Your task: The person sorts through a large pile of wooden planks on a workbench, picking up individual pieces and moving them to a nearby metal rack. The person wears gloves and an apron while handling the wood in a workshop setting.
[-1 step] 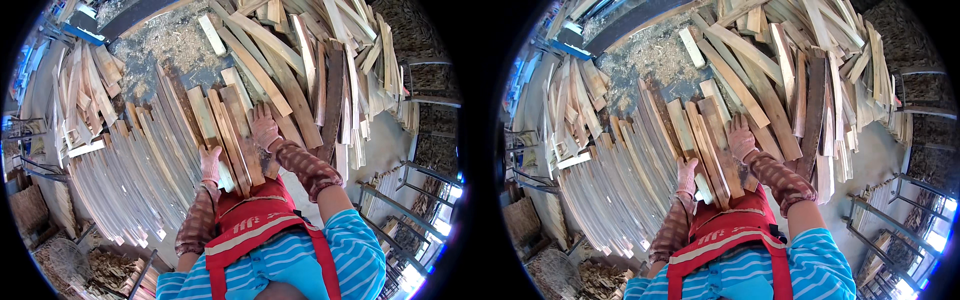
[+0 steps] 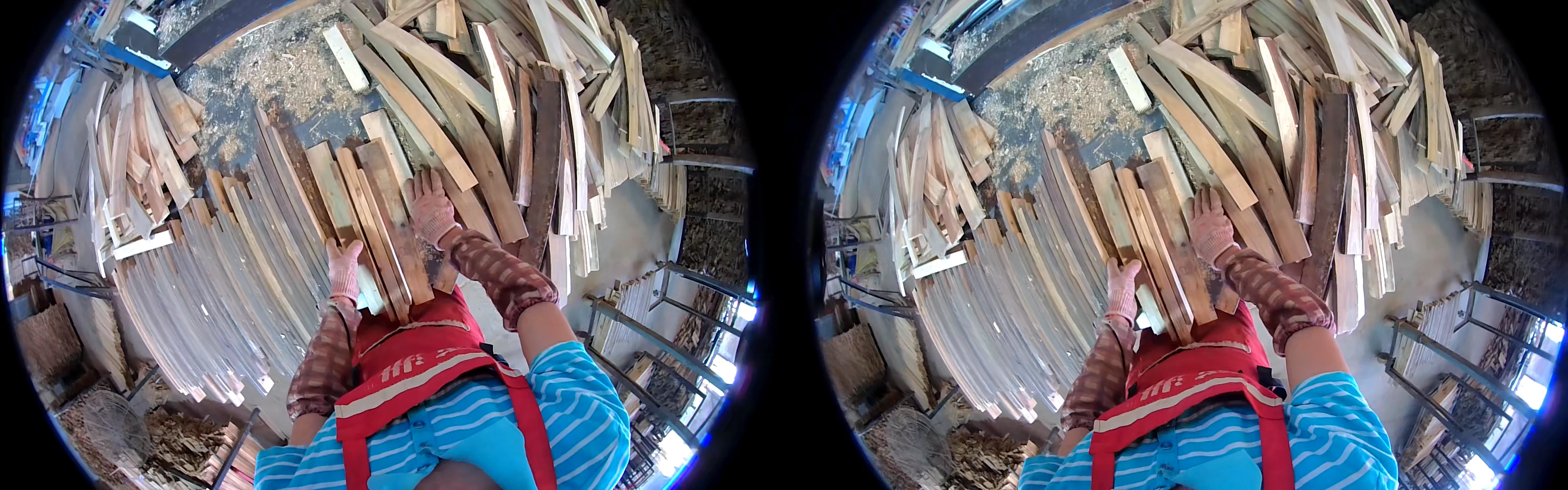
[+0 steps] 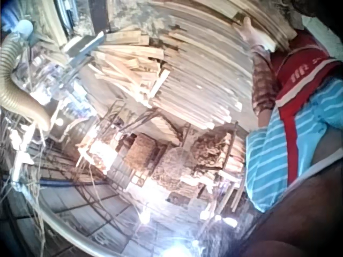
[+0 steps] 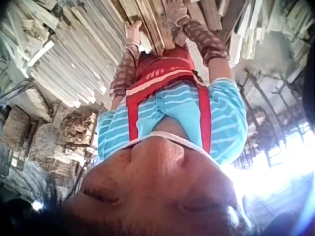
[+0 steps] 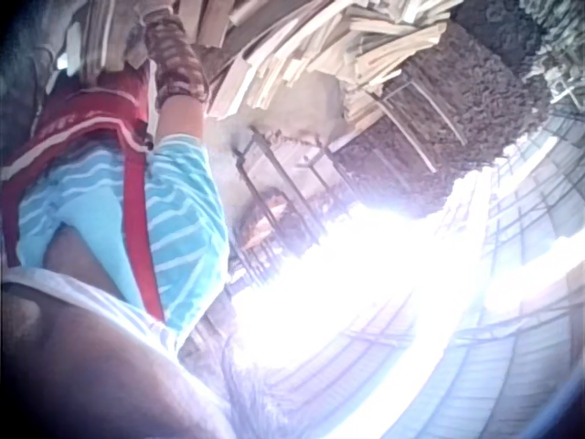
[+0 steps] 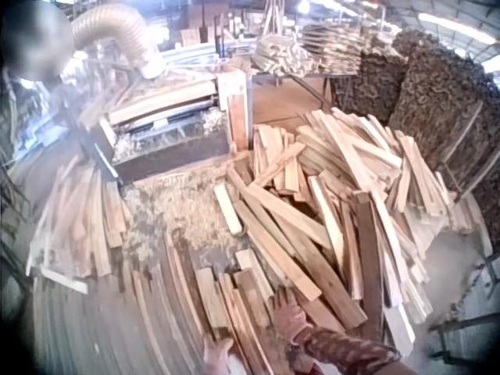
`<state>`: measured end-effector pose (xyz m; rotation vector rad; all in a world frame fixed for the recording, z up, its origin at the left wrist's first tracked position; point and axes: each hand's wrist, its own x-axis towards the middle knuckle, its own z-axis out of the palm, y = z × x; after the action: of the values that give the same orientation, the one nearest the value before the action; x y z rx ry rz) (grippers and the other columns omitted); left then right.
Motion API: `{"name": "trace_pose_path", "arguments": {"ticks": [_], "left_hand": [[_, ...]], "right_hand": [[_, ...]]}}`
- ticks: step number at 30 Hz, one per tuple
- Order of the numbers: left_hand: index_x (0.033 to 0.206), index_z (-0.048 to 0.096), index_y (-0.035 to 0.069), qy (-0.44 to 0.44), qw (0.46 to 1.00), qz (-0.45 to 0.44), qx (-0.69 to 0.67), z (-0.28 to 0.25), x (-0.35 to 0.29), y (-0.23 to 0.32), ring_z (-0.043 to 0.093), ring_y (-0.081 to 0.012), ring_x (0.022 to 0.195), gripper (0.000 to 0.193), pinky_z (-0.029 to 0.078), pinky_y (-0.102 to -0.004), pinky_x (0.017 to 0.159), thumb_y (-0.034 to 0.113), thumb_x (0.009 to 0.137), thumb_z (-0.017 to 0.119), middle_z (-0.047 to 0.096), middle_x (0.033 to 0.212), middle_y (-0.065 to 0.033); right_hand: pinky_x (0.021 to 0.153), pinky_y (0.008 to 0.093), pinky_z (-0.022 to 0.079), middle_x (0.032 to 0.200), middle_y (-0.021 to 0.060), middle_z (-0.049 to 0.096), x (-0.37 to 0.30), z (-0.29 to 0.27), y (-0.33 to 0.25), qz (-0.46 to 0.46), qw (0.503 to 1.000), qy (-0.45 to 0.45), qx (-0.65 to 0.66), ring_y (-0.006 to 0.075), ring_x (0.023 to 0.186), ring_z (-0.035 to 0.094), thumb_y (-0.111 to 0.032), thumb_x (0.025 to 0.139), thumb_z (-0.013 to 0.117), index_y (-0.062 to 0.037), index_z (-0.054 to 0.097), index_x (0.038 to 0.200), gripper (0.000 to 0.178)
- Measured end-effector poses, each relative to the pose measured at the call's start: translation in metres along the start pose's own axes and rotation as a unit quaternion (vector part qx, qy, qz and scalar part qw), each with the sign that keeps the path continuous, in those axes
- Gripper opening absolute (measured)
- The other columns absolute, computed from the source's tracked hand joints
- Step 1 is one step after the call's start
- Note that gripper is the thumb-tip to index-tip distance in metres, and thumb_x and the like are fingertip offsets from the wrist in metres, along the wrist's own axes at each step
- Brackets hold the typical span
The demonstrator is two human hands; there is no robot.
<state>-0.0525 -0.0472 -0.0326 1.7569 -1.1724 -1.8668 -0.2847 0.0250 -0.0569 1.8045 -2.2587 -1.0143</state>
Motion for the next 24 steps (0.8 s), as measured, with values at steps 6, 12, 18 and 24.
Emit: {"name": "trace_pose_path", "arguments": {"ticks": [6,12,18,24], "left_hand": [[0.149,0.038,-0.004,-0.001,0.999,0.007,-0.036,-0.008,0.005,-0.004,0.054,-0.0262,0.120,0.084,0.042,-0.0381,0.104,0.020,0.083,0.083,0.056,0.133,-0.0140],[0.148,0.039,-0.004,-0.036,0.989,-0.115,-0.090,-0.003,-0.013,0.016,0.059,-0.0209,0.100,0.085,0.047,-0.0344,0.091,0.024,0.081,0.083,0.061,0.118,-0.0103],[0.161,0.013,-0.005,-0.071,0.996,-0.061,-0.005,-0.008,0.000,-0.001,0.042,-0.0327,0.141,0.114,0.034,-0.0402,0.117,0.028,0.080,0.085,0.037,0.158,-0.0213],[0.159,0.007,-0.004,0.055,0.988,0.023,0.143,0.035,-0.005,0.005,0.048,-0.0379,0.136,0.126,0.042,-0.0457,0.111,0.043,0.074,0.088,0.039,0.153,-0.0294]], "right_hand": [[0.122,0.0555,0.025,0.155,0.0234,0.042,0.003,-0.001,-0.008,0.022,0.961,0.091,0.262,0.0377,0.144,0.040,-0.024,0.097,0.042,0.0011,0.037,0.150,0.059],[0.094,0.0415,0.055,0.129,0.0154,0.058,0.010,-0.033,0.026,0.007,0.932,0.002,0.363,0.0291,0.127,0.054,-0.017,0.091,0.056,0.0007,0.043,0.144,0.058],[0.073,0.0414,0.059,0.109,0.0163,0.065,0.029,-0.052,0.017,0.138,0.865,-0.052,0.480,0.0284,0.089,0.072,-0.045,0.078,0.083,0.0005,0.043,0.138,0.085],[0.082,0.0426,0.060,0.118,0.0201,0.068,0.042,-0.038,0.003,0.169,0.769,-0.123,0.604,0.0344,0.100,0.072,-0.042,0.084,0.076,0.0009,0.048,0.136,0.073]]}}
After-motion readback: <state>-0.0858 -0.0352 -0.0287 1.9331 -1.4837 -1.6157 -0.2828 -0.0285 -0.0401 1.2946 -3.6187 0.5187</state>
